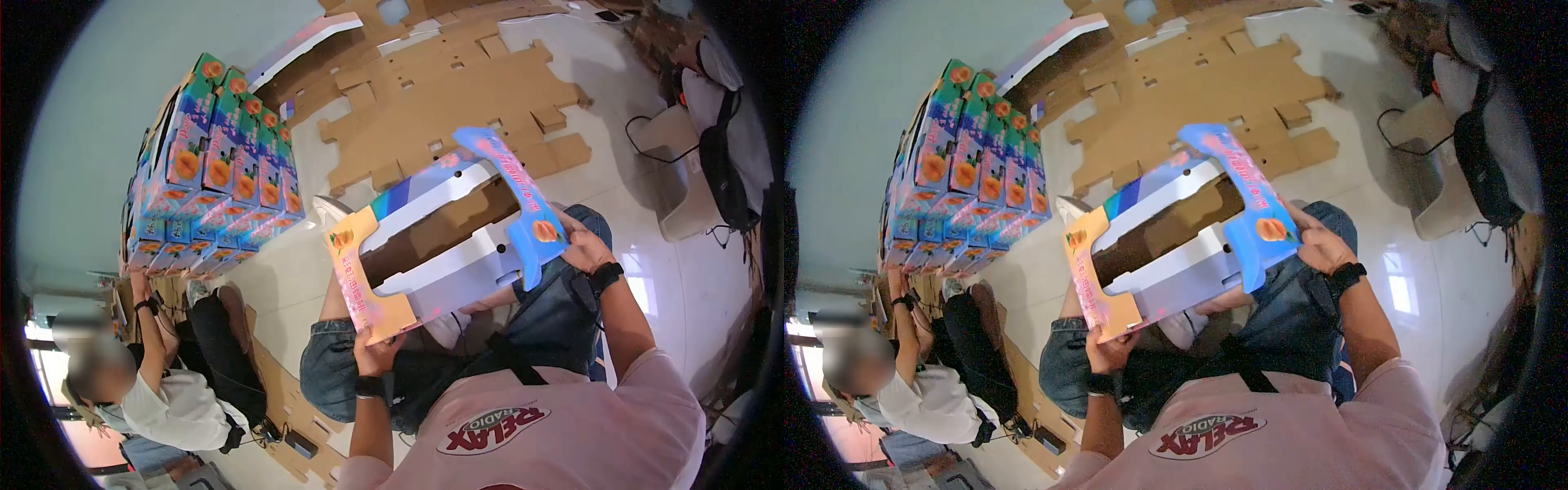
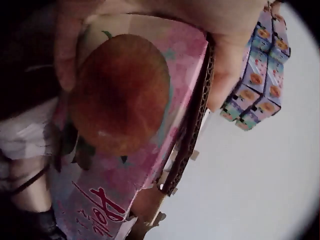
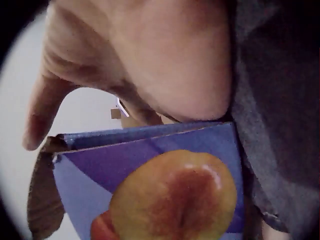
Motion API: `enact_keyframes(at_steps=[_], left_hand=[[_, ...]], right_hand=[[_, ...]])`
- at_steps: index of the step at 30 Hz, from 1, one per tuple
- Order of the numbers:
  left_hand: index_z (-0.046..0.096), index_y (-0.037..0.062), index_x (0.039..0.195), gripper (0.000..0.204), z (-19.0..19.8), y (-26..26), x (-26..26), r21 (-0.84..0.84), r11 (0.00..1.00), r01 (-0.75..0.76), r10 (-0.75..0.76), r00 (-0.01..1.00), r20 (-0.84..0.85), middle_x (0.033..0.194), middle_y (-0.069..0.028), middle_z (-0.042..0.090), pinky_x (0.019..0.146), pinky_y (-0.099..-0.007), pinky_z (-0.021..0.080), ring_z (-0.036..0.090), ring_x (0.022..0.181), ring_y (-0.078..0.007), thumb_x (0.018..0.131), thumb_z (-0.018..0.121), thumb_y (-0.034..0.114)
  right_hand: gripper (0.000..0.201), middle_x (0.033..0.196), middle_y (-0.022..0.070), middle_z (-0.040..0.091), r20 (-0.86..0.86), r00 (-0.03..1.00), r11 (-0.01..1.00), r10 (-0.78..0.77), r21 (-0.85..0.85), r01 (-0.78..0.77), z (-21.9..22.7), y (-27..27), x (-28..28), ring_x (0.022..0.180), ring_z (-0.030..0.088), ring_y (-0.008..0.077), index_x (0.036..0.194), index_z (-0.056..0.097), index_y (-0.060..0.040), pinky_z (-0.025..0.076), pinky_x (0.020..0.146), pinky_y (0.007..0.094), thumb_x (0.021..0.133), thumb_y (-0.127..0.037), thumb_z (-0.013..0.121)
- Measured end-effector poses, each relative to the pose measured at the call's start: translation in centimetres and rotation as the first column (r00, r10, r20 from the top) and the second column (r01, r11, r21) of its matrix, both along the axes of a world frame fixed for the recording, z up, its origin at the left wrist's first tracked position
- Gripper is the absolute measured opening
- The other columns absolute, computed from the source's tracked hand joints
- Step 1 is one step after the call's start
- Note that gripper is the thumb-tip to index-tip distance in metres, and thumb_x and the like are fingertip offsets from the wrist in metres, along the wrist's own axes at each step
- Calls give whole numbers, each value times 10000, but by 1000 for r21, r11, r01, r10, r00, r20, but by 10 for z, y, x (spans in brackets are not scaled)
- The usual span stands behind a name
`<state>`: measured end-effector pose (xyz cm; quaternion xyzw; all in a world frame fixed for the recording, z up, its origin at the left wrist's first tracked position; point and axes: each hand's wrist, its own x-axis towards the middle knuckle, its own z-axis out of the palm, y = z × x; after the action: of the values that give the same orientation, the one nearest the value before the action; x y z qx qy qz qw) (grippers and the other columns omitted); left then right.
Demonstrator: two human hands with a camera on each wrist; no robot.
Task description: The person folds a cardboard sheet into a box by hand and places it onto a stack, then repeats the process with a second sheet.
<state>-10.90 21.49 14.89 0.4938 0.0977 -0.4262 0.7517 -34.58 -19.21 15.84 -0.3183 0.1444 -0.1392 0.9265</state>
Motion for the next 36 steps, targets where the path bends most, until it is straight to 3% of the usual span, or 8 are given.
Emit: enact_keyframes(at_steps=[7,13,16,19,21,25,29,36], left_hand=[[389,131,1367,673,-11,6,-2,9,999,45,-45,999,7,1350,-96,499,1021,-557,344,489,1229,-301,821,570,481],[383,135,1370,670,-4,2,-4,48,998,26,-26,1000,4,1366,-94,480,1032,-546,346,471,1245,-296,828,571,481],[403,133,1354,648,-5,1,-5,25,1000,17,-17,1000,-2,1337,-98,504,1011,-538,375,490,1223,-291,830,576,471],[436,126,1327,615,-13,3,-4,13,1000,18,-17,1000,-11,1294,-103,538,980,-522,410,526,1180,-291,834,576,465],[422,144,1342,639,-17,6,-3,9,1000,16,-16,1000,-23,1298,-89,534,970,-521,408,514,1187,-287,813,594,458],[466,98,1302,619,-23,6,-6,-95,995,-32,26,998,-61,1233,-111,581,967,-514,429,558,1136,-303,828,566,484],[475,84,1291,631,-15,2,-8,-72,997,-22,19,999,-40,1204,-110,596,979,-526,416,566,1119,-290,820,566,494],[472,80,1296,634,-11,0,-15,-201,979,-40,41,999,-1,1215,-118,591,988,-549,406,557,1135,-316,801,610,451]], right_hand=[[1130,1500,112,333,-123,992,992,-1,-124,-15,19,5,9,1372,330,212,1492,184,-2,206,1148,325,545,-139,784],[1083,1464,116,382,-203,975,934,88,-325,-152,16,8,11,1357,355,218,1474,228,16,221,1144,327,548,-124,772],[964,1423,118,436,-75,994,984,-78,-168,65,-9,7,9,1327,401,227,1448,289,24,267,1126,342,607,-136,732],[734,1387,107,482,-15,983,967,-184,-184,178,-18,7,10,1286,450,232,1415,350,18,326,1091,365,794,-234,649],[565,1344,103,525,-88,943,947,-320,-2,321,-12,9,16,1242,489,240,1378,408,-12,367,1057,376,969,-399,453],[620,1297,96,561,-141,896,855,-422,268,445,-22,-6,13,1220,507,249,1311,477,-73,395,1029,372,981,-563,287],[613,1301,78,561,-140,904,869,-403,253,426,-35,-11,9,1212,512,236,1312,473,-75,401,1018,349,985,-558,286],[580,1336,93,534,386,896,939,-222,331,90,-70,-20,-2,1248,472,299,1302,488,-66,339,1066,463,907,-491,489]])
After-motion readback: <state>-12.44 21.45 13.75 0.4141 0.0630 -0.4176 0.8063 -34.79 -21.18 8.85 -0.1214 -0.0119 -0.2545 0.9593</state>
